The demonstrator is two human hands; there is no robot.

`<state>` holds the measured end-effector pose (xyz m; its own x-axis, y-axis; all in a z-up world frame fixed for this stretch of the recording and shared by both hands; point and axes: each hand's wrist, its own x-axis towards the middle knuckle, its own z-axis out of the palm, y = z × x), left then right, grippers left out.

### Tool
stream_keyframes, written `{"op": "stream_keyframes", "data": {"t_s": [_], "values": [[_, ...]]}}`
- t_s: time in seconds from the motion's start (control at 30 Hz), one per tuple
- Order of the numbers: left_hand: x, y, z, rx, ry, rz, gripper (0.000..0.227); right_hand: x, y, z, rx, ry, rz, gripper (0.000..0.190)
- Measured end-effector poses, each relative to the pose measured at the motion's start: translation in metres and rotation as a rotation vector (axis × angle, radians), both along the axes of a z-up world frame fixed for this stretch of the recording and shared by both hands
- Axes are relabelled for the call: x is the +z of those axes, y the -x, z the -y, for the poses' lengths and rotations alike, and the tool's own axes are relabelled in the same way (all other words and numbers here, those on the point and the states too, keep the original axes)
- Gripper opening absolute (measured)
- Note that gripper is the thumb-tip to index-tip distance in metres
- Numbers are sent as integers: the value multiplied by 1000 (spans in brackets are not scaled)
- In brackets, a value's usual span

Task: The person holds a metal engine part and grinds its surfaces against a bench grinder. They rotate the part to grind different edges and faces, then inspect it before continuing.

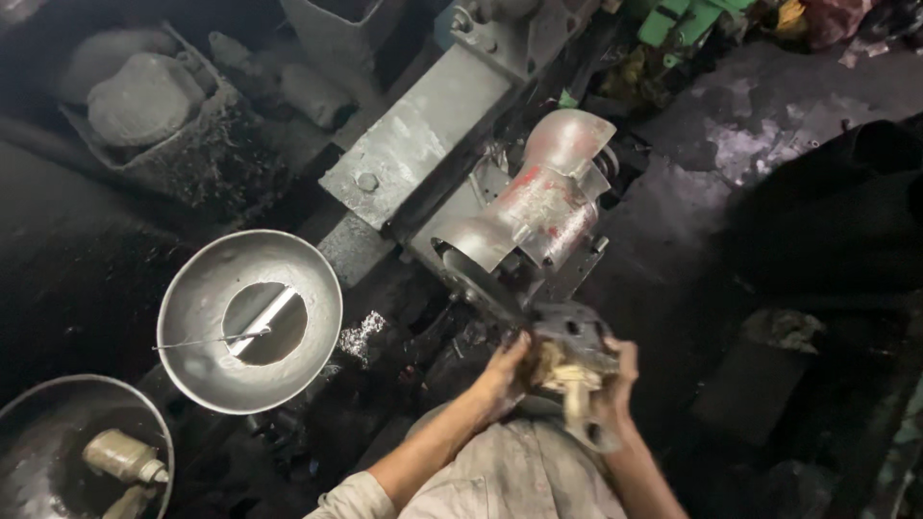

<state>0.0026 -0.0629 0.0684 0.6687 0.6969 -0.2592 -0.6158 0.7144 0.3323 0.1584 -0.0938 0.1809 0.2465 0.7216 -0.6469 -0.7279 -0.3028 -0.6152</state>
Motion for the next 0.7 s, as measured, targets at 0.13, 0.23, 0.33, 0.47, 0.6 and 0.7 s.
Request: {"op": "stream_keyframes", "data": {"t_s": [0.13,0.23,0.33,0.47,0.6,0.7], "values": [[20,-10,3,-275,-36,-84,78,27,-18,12,-169,-331,477,63],[46,-2,-9,-428,-104,81,95,39,-15,35,-243,-562,745,70],[73,4,-12,-495,-143,155,92,41,-35,64,-225,-721,732,80],[92,19,-2,-485,-63,235,76,6,-103,68,214,-763,-32,97],[94,36,5,-364,58,256,70,-64,-106,49,180,-397,-134,94],[102,71,9,-269,207,61,66,-82,-69,31,200,-119,-240,97]]}}
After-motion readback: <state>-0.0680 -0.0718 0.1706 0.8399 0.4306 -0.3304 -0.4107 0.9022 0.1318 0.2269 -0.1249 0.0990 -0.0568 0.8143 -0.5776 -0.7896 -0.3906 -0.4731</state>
